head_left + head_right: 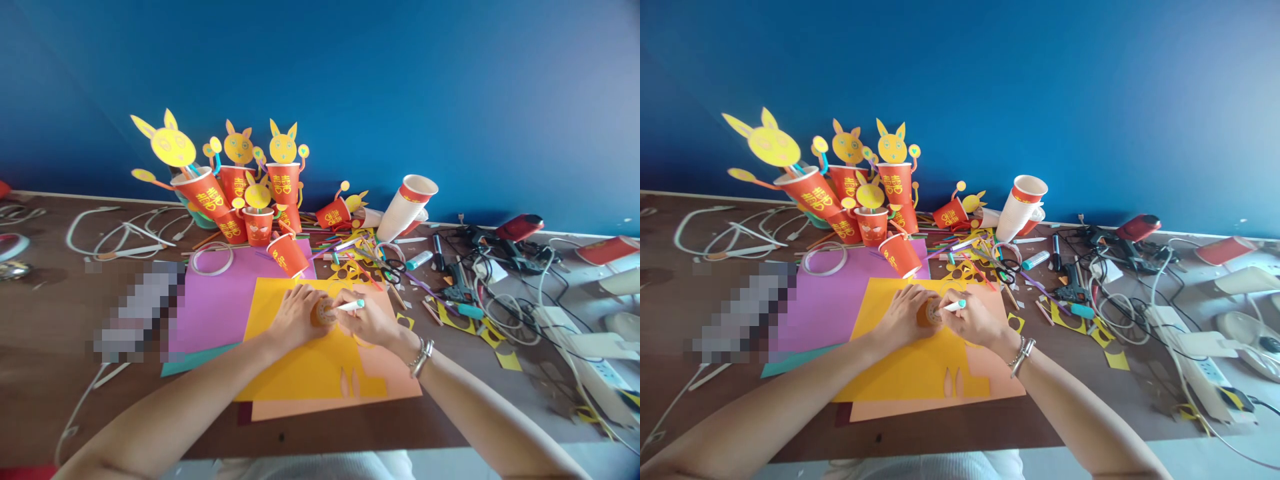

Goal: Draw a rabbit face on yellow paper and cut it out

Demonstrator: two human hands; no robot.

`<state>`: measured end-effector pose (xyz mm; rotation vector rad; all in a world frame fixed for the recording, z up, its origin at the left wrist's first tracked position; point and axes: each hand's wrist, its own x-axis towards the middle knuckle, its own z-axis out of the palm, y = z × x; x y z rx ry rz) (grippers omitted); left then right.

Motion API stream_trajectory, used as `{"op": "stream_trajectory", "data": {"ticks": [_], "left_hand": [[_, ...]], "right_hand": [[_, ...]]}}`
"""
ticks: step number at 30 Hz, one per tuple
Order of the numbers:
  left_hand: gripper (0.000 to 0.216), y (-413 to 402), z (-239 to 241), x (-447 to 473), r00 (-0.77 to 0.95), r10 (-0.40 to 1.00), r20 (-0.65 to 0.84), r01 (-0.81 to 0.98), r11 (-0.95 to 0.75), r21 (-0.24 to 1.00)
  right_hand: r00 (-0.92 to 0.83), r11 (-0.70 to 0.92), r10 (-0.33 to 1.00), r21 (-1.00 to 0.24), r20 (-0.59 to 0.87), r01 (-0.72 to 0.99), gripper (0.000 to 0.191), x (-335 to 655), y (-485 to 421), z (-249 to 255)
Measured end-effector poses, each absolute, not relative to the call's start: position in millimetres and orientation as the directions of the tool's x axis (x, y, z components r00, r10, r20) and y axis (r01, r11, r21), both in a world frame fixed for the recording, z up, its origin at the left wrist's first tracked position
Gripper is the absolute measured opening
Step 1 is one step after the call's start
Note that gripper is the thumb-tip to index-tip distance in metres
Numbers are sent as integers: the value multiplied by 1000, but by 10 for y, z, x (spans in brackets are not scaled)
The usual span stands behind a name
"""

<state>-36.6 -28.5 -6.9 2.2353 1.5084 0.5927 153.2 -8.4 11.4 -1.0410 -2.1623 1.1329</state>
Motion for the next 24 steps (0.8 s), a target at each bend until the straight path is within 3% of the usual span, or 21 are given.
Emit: {"op": "stream_trajectory", "data": {"ticks": [5, 8, 11, 13, 16, 18, 24], "left_hand": [[44, -279, -50, -368, 337, 937, 96, 785, -335, 521], [43, -280, -31, -372, 345, 935, 84, 784, -336, 522], [44, -281, -38, -374, 348, 933, 88, 783, -341, 520], [44, -280, -55, -375, 351, 931, 95, 784, -348, 515], [45, -280, -71, -380, 359, 927, 113, 779, -364, 511], [45, -290, -58, -385, 363, 923, 125, 763, -372, 528], [44, -411, 47, -379, 447, 883, 143, 732, -453, 509]], "right_hand": [[-453, 36, 887, -964, -90, 262, 10, 1550, 40, 93], [-303, -41, 950, -990, -80, 133, 14, 1576, 75, 131], [-232, 40, 973, -990, 7, 135, 22, 1596, 49, 143], [-298, 158, 951, -953, 77, 258, 25, 1606, 11, 115], [-469, 418, 866, -763, 171, 494, 25, 1632, -42, 50], [-565, 552, 800, -616, 201, 562, 36, 1653, -61, 22], [-681, 669, 712, -460, 172, 584, 53, 1659, -83, 42]]}}
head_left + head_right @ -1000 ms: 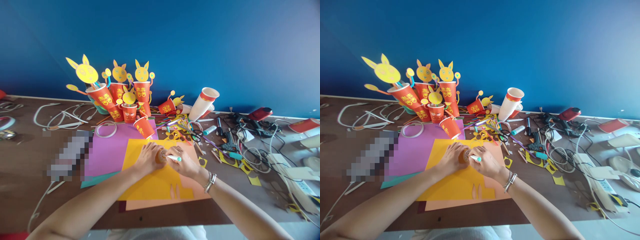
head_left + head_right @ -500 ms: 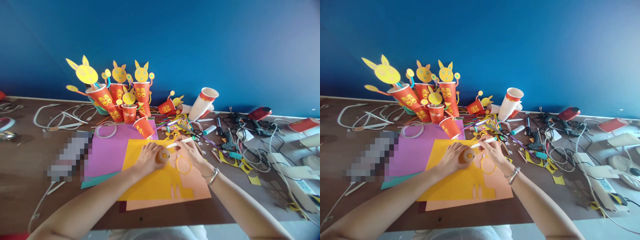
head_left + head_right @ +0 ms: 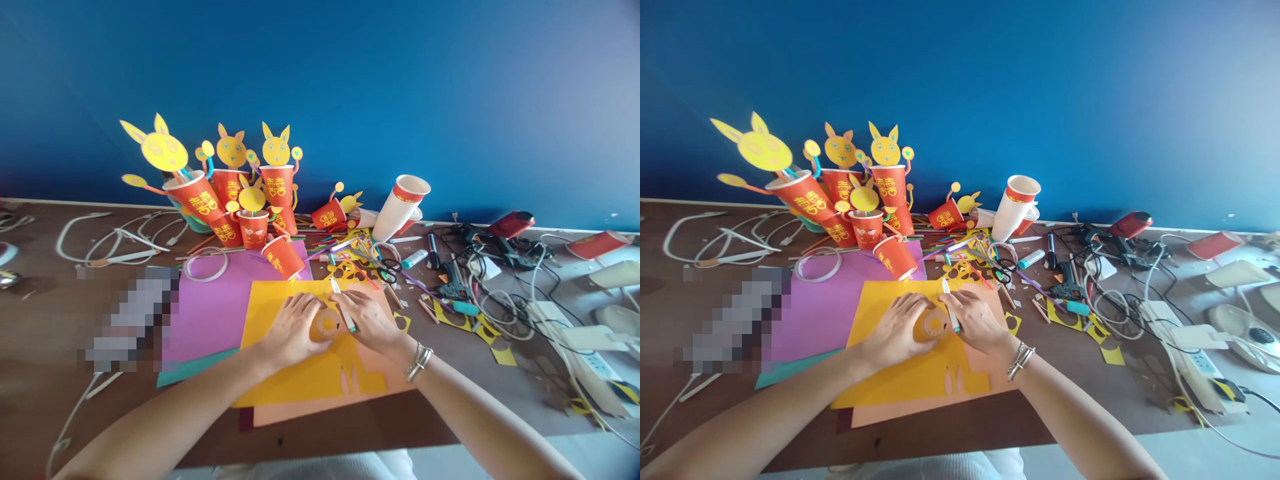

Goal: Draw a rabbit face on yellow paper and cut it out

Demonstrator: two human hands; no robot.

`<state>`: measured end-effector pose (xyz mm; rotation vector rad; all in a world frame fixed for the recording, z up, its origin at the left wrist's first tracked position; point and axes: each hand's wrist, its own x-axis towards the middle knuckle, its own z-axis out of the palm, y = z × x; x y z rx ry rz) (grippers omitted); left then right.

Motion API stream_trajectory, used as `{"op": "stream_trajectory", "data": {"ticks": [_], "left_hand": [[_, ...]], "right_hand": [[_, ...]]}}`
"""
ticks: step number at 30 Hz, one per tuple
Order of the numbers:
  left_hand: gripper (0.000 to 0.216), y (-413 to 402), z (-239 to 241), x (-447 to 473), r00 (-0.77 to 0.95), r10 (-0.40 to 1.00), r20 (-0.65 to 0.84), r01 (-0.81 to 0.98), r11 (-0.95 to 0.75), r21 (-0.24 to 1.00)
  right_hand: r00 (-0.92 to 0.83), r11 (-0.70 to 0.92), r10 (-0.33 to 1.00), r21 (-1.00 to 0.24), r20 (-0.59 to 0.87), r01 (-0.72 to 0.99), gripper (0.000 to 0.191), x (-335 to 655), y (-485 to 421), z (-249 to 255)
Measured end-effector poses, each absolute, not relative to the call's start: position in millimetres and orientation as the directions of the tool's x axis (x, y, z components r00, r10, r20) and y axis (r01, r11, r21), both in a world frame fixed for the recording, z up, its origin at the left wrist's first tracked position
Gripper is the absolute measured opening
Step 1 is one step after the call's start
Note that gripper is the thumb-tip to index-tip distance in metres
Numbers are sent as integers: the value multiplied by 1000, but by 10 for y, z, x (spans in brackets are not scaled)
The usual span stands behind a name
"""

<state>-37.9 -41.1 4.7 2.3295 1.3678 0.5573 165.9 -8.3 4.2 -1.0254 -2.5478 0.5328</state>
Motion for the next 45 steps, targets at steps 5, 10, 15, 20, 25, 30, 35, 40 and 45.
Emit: {"op": "stream_trajectory", "data": {"ticks": [5, 10, 15, 20, 25, 30, 35, 40, 45], "left_hand": [[43, -457, 13, -362, 438, 887, 144, 764, -452, 461], [40, -409, -25, -366, 403, 904, 144, 760, -418, 497], [42, -363, -31, -389, 409, 903, 130, 746, -413, 523], [44, -288, -58, -448, 404, 908, 112, 711, -389, 586], [44, -245, -64, -503, 416, 903, 107, 694, -392, 604], [45, -201, -48, -552, 433, 894, 114, 687, -409, 601], [43, -245, -10, -514, 431, 893, 130, 728, -430, 534], [47, -315, -17, -451, 414, 897, 156, 761, -435, 481], [48, -309, -42, -447, 402, 900, 166, 776, -432, 459]], "right_hand": [[-661, 648, 736, -437, 147, 624, 59, 1628, -70, 75], [-635, 608, 760, -503, 142, 615, 64, 1635, -82, 52], [-599, 579, 785, -536, 160, 615, 69, 1648, -117, -4], [-591, 568, 792, -544, 155, 618, 75, 1638, -131, 5], [-555, 540, 816, -559, 163, 630, 73, 1636, -146, -36], [-516, 510, 837, -598, 182, 618, 62, 1642, -147, -86], [-510, 492, 845, -603, 159, 628, 62, 1637, -152, -55], [-509, 488, 847, -605, 153, 629, 63, 1639, -156, -48], [-514, 494, 844, -599, 155, 630, 65, 1637, -155, -54]]}}
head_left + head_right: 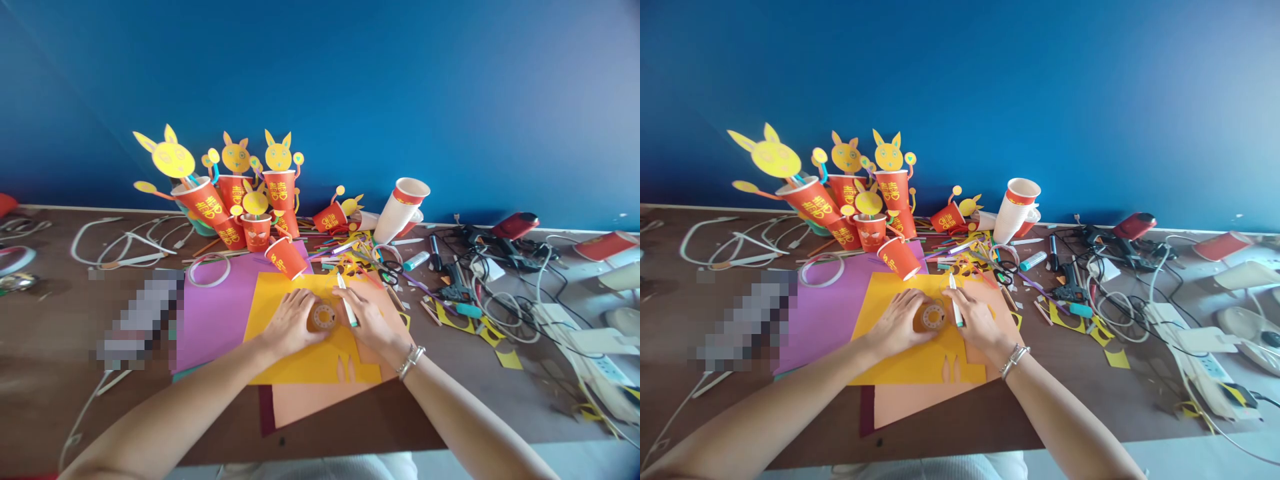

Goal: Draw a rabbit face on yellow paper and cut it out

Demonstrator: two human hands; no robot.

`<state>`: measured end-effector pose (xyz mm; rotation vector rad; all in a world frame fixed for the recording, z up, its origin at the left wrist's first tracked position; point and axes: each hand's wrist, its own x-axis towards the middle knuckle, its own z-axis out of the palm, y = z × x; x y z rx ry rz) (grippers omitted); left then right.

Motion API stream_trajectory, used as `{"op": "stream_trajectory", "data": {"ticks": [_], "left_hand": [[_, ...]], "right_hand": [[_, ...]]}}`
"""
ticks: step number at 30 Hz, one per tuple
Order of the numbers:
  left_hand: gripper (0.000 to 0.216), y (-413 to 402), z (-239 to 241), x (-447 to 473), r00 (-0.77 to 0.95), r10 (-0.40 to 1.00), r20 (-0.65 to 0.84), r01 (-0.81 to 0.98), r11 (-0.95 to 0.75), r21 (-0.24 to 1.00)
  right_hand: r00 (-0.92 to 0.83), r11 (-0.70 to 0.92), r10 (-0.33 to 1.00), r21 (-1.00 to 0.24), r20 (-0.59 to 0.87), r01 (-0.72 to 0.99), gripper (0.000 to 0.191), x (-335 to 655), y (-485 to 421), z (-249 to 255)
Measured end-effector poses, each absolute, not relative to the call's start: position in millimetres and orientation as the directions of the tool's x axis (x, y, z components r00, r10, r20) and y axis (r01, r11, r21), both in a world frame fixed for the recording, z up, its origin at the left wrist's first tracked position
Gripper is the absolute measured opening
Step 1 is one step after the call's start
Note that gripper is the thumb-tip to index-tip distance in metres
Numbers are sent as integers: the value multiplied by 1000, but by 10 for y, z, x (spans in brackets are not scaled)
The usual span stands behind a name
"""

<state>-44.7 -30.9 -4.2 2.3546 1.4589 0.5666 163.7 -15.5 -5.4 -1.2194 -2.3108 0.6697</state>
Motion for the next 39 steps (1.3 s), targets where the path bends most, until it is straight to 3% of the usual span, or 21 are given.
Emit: {"op": "stream_trajectory", "data": {"ticks": [16, 23, 39], "left_hand": [[68, -281, -123, -476, 408, 890, 203, 741, -453, 496], [49, -286, -102, -475, 410, 895, 173, 755, -440, 487], [58, -303, -126, -460, 392, 898, 200, 719, -434, 543]], "right_hand": [[-527, 497, 839, -586, 135, 641, 74, 1628, -165, 7], [-530, 493, 839, -579, 119, 649, 70, 1629, -166, 27], [-528, 476, 844, -583, 93, 658, 70, 1634, -173, 24]]}}
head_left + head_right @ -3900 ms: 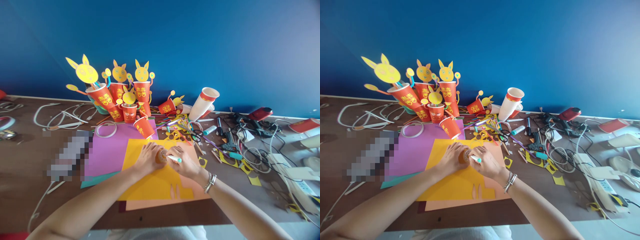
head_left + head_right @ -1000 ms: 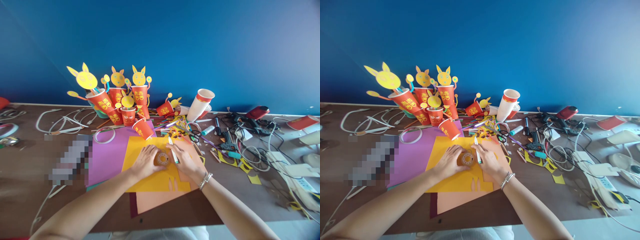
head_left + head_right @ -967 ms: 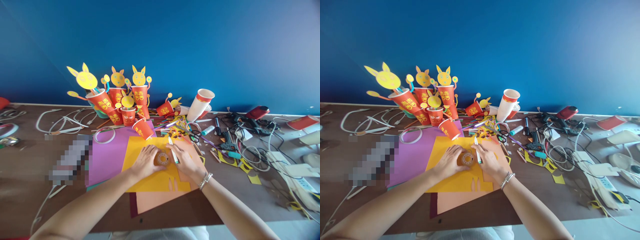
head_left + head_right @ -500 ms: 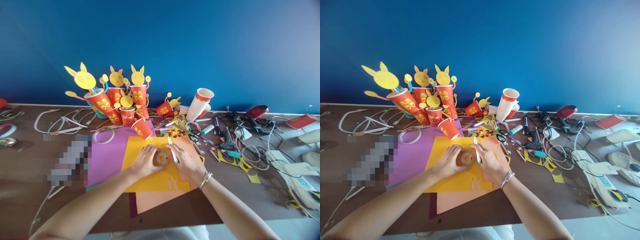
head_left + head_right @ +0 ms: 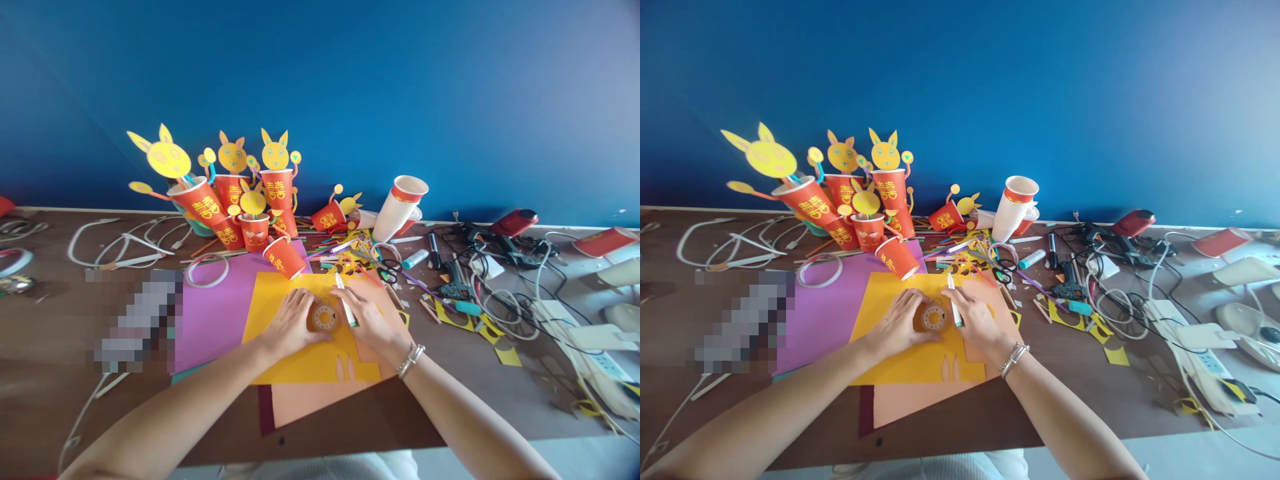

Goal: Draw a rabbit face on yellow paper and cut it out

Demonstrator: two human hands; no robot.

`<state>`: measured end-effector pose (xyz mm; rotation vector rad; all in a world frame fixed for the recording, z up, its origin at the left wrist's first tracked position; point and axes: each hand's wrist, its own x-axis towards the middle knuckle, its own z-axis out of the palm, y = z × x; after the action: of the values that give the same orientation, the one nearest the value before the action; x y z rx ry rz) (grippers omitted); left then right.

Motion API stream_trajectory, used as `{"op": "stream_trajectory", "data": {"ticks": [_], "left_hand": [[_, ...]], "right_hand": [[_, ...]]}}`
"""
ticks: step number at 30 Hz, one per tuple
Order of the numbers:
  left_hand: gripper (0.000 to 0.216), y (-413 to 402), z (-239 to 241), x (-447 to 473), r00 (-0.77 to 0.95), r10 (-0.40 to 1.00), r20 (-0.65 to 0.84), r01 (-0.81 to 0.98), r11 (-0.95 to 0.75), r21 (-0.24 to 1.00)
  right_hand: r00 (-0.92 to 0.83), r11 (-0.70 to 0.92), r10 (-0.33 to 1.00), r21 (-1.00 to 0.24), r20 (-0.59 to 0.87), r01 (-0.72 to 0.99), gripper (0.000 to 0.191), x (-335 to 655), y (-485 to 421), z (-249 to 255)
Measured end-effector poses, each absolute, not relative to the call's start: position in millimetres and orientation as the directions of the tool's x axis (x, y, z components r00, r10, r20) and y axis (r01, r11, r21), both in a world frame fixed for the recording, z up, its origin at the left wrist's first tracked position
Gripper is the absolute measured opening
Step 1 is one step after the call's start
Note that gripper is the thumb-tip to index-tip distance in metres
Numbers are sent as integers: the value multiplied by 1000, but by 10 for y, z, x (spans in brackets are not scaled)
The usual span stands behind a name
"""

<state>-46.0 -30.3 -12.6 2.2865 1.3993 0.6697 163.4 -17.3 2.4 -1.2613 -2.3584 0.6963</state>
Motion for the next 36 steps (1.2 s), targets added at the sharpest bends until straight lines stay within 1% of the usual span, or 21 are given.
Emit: {"op": "stream_trajectory", "data": {"ticks": [4, 9, 11, 14, 16, 17, 22, 24, 27, 29, 31, 33, 36], "left_hand": [[62, -300, -124, -448, 395, 899, 191, 729, -433, 530], [59, -300, -131, -431, 408, 889, 208, 718, -452, 529], [65, -304, -146, -432, 389, 898, 204, 719, -434, 543], [79, -309, -155, -445, 380, 902, 205, 708, -426, 564], [80, -310, -135, -454, 402, 892, 207, 692, -444, 569], [76, -310, -117, -456, 415, 886, 205, 687, -453, 569], [45, -303, -34, -447, 455, 873, 173, 676, -466, 571], [42, -298, -35, -441, 450, 876, 172, 669, -459, 585], [43, -286, -65, -438, 426, 889, 169, 665, -434, 608], [42, -275, -87, -439, 421, 892, 166, 659, -427, 619], [40, -265, -103, -443, 420, 892, 170, 653, -427, 625], [39, -257, -113, -449, 425, 888, 178, 646, -435, 628], [40, -252, -114, -456, 443, 875, 197, 628, -459, 628]], "right_hand": [[-535, 485, 838, -588, 103, 647, 74, 1633, -171, 26], [-538, 490, 837, -582, 105, 649, 78, 1634, -169, 10], [-535, 485, 839, -582, 100, 652, 79, 1633, -169, 4], [-526, 478, 844, -590, 106, 650, 74, 1630, -168, 9], [-525, 481, 843, -598, 115, 642, 70, 1627, -167, 19], [-527, 484, 841, -600, 119, 637, 69, 1625, -167, 23], [-529, 491, 838, -605, 133, 627, 67, 1629, -169, -7], [-516, 485, 843, -632, 155, 604, 61, 1634, -172, -22], [-444, 484, 859, -689, 256, 539, 48, 1644, -179, 34], [-382, 501, 860, -698, 338, 512, 39, 1649, -189, 130], [-364, 529, 847, -688, 389, 496, 29, 1648, -210, 239], [-355, 521, 851, -712, 388, 471, 21, 1635, -247, 318], [-367, 452, 881, -761, 299, 465, 11, 1594, -319, 338]]}}
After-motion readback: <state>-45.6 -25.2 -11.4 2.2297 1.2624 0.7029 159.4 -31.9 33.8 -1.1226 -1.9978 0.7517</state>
